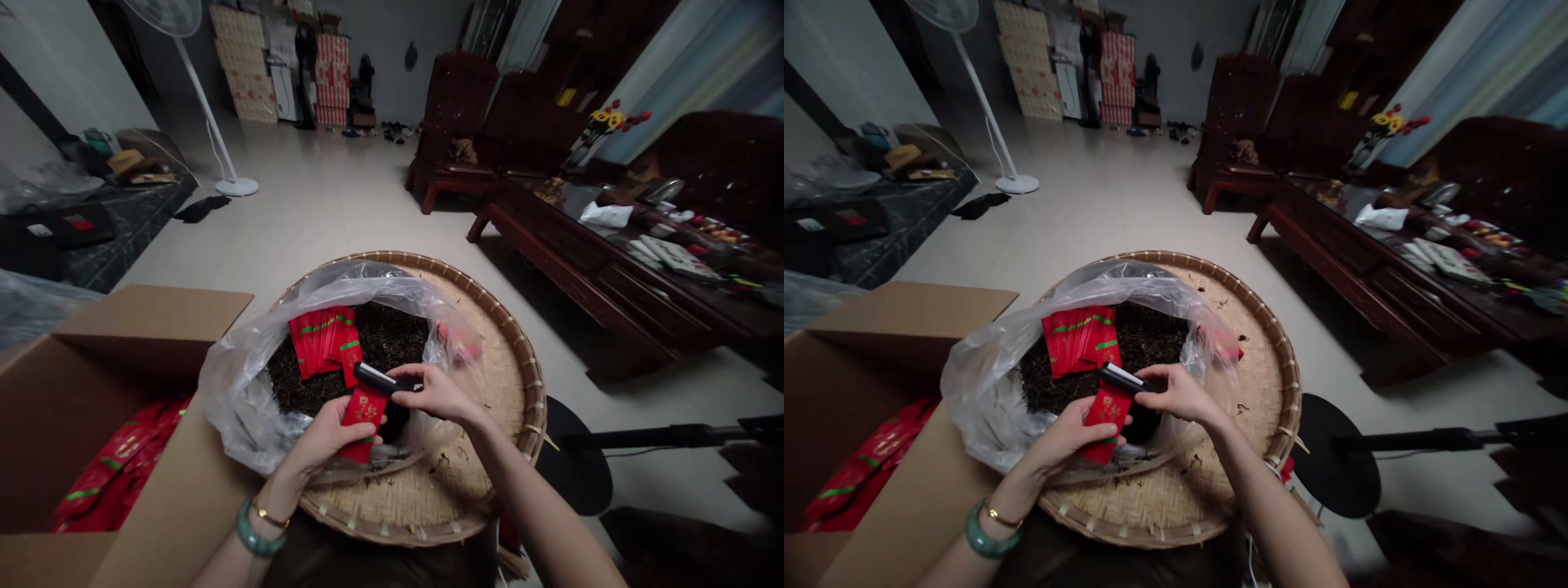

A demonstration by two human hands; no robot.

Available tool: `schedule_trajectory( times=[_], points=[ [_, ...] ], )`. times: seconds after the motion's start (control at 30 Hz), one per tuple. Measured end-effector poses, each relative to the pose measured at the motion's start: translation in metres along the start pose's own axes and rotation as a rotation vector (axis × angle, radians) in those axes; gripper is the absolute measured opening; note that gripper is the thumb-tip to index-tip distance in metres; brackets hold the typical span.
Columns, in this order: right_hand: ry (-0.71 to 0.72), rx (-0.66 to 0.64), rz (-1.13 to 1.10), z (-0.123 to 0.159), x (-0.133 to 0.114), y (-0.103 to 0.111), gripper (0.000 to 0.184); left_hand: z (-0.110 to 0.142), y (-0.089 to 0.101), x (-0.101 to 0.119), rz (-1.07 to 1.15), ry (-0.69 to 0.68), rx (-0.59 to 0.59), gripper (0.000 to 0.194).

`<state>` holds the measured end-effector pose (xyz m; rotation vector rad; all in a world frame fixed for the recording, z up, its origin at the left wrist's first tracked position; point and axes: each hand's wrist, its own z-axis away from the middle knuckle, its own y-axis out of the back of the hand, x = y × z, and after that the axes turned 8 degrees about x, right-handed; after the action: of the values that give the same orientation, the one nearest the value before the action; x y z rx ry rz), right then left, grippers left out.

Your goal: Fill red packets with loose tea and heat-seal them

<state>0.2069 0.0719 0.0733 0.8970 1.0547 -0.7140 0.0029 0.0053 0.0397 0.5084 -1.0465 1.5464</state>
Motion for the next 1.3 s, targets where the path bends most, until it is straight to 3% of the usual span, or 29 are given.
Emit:
schedule_trajectory(
  times=[0.1, 0.2, 0.3, 0.37, 0.43, 0.57, 0.63, 0.8, 0.97, 1.17, 1.23, 1.3],
  points=[
    [0.007, 0.153, 0.056, -0.006, 0.013, 0.007, 0.04, 0.0, 0.002, 0.0, 0.015, 0.001, 0.025, 0.064],
    [0.117, 0.323, 0.337, -0.013, 0.033, 0.012, 0.041, 0.001, 0.004, 0.0, 0.028, -0.015, 0.035, 0.067],
    [0.19, 0.376, 0.593, -0.014, 0.042, 0.011, 0.041, 0.0, 0.003, -0.001, 0.022, -0.018, 0.032, 0.065],
    [0.257, 0.419, 0.616, -0.012, 0.037, 0.004, 0.036, 0.0, 0.001, -0.002, 0.003, -0.018, 0.019, 0.061],
    [0.336, 0.429, 0.548, -0.01, 0.025, -0.007, 0.031, -0.001, -0.002, -0.003, -0.027, -0.021, -0.004, 0.059],
    [0.465, 0.275, 0.492, -0.011, 0.007, -0.035, 0.021, -0.002, -0.007, -0.004, -0.094, -0.013, -0.04, 0.055],
    [0.521, 0.24, 0.519, -0.014, 0.006, -0.044, 0.026, -0.002, -0.007, -0.004, -0.113, -0.006, -0.056, 0.053],
    [0.588, 0.32, 0.494, -0.016, 0.012, -0.045, 0.035, 0.0, -0.002, -0.005, -0.06, -0.03, -0.069, 0.055],
    [0.499, 0.339, 0.339, -0.014, 0.016, -0.044, 0.035, 0.002, -0.002, -0.007, -0.019, -0.048, -0.046, 0.054],
    [0.195, 0.376, -0.011, -0.016, 0.018, -0.043, 0.055, -0.003, -0.005, -0.013, 0.003, -0.013, -0.064, 0.06],
    [0.075, 0.379, -0.167, -0.018, 0.021, -0.039, 0.067, 0.003, -0.002, -0.007, 0.064, -0.042, -0.003, 0.059],
    [-0.011, 0.365, -0.274, -0.019, 0.025, -0.034, 0.073, 0.018, 0.007, 0.006, 0.236, -0.191, 0.172, 0.056]
  ],
)
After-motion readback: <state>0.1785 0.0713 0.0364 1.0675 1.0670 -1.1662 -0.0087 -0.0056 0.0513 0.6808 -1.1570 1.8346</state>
